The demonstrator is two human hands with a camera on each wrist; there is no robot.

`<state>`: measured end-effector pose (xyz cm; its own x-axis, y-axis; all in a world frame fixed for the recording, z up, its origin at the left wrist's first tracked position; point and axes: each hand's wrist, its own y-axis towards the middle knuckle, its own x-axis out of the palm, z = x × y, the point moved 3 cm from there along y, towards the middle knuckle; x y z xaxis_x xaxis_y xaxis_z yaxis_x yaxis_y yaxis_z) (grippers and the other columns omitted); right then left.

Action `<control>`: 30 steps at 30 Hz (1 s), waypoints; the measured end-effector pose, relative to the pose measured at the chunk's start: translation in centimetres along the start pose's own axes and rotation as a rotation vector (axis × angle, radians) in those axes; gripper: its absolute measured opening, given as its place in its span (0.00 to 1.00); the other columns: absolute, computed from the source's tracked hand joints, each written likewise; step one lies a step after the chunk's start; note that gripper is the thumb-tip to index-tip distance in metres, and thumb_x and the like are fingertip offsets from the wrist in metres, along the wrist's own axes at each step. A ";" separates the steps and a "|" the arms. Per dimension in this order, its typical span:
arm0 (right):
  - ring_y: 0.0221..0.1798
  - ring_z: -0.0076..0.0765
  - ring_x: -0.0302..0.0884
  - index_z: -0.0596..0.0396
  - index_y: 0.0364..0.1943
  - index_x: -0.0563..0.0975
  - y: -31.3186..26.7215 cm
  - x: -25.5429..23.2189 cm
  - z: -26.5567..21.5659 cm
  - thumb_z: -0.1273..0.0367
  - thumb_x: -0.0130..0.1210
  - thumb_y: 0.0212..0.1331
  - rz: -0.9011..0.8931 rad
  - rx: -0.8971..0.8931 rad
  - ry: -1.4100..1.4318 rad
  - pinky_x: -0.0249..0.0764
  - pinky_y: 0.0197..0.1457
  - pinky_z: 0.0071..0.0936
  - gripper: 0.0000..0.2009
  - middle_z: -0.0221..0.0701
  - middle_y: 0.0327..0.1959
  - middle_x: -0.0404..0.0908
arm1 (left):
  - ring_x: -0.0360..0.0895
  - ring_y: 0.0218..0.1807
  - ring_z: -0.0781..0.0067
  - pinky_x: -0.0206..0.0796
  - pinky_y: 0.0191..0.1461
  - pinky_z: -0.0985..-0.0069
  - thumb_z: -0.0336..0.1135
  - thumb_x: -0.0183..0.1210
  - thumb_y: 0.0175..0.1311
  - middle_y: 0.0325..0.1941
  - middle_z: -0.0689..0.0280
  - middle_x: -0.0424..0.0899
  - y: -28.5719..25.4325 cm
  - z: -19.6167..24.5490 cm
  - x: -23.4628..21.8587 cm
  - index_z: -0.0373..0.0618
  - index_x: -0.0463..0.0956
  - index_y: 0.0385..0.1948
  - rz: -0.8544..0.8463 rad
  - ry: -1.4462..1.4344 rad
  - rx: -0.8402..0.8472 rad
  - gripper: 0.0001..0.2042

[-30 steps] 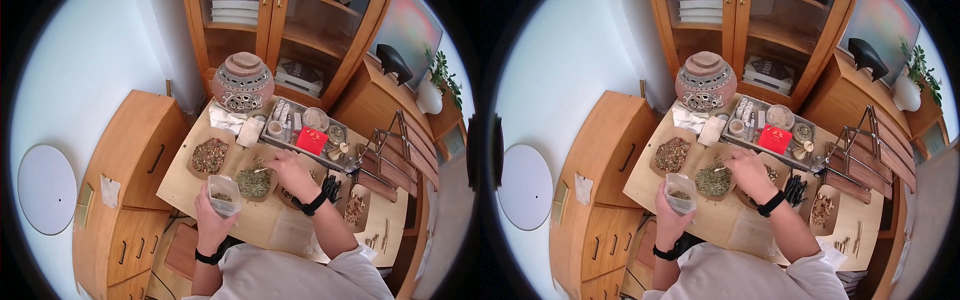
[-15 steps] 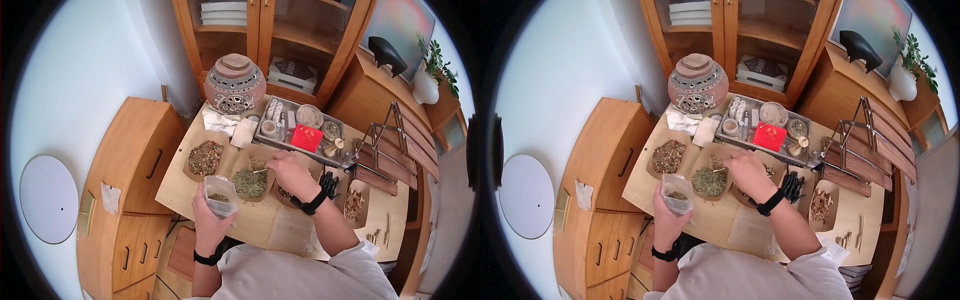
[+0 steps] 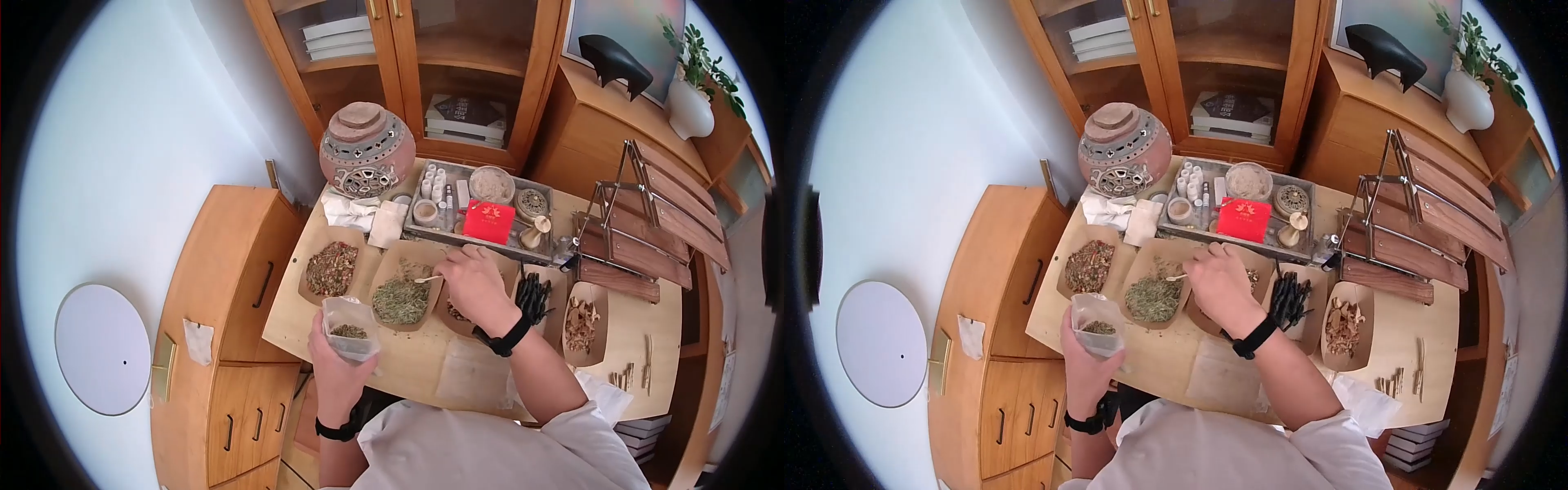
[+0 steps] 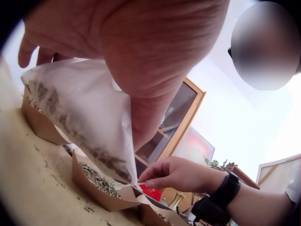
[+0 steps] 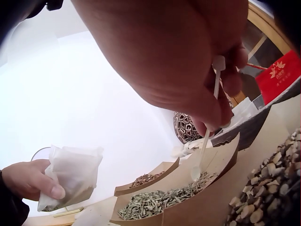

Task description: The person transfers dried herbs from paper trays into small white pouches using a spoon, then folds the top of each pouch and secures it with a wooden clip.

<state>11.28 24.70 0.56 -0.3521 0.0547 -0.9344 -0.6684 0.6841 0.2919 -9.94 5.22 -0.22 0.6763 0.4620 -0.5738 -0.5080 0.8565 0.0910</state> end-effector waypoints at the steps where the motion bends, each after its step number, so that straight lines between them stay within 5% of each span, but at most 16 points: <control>1: 0.50 0.41 0.81 0.47 0.38 0.88 -0.1 -0.3 0.0 0.75 0.62 0.56 0.024 0.008 -0.010 0.72 0.59 0.39 0.09 0.30 0.39 0.85 | 0.65 0.77 0.42 0.61 0.80 0.51 0.30 0.81 0.46 0.75 0.46 0.67 0.0 0.1 -0.2 0.40 0.53 0.82 0.013 0.008 0.001 0.57; 8: 0.51 0.41 0.80 0.47 0.35 0.87 -1.1 -0.6 -0.1 0.73 0.61 0.58 0.110 0.072 -0.017 0.71 0.60 0.39 0.06 0.30 0.39 0.86 | 0.65 0.78 0.45 0.61 0.81 0.53 0.27 0.80 0.46 0.77 0.48 0.66 0.4 -0.3 -1.6 0.39 0.53 0.82 -0.003 -0.059 0.033 0.57; 10: 0.51 0.41 0.80 0.49 0.35 0.87 -1.3 -0.4 0.0 0.72 0.61 0.57 0.085 0.101 -0.077 0.71 0.61 0.39 0.05 0.31 0.39 0.85 | 0.69 0.76 0.53 0.66 0.78 0.58 0.22 0.77 0.48 0.75 0.51 0.67 0.9 -0.6 -2.0 0.41 0.50 0.83 -0.007 -0.048 0.051 0.57; 20: 0.51 0.40 0.78 0.49 0.32 0.85 -0.4 0.0 -0.4 0.72 0.63 0.57 0.176 0.189 -0.220 0.71 0.61 0.40 0.02 0.30 0.38 0.83 | 0.65 0.79 0.51 0.61 0.82 0.56 0.25 0.78 0.47 0.78 0.50 0.63 4.2 -0.7 -2.8 0.39 0.49 0.83 -0.170 -0.176 0.038 0.58; 30: 0.53 0.44 0.83 0.49 0.38 0.85 0.7 2.4 0.3 0.73 0.60 0.59 -0.120 0.217 -0.134 0.73 0.60 0.41 0.06 0.33 0.42 0.85 | 0.62 0.80 0.44 0.59 0.83 0.53 0.25 0.79 0.47 0.77 0.47 0.64 5.4 -1.2 -3.3 0.41 0.51 0.82 -0.157 -0.062 0.059 0.57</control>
<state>10.22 25.53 -1.53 -0.1796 0.0495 -0.9825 -0.5389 0.8306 0.1404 -15.49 8.03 1.19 0.7776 0.3331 -0.5332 -0.3625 0.9305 0.0526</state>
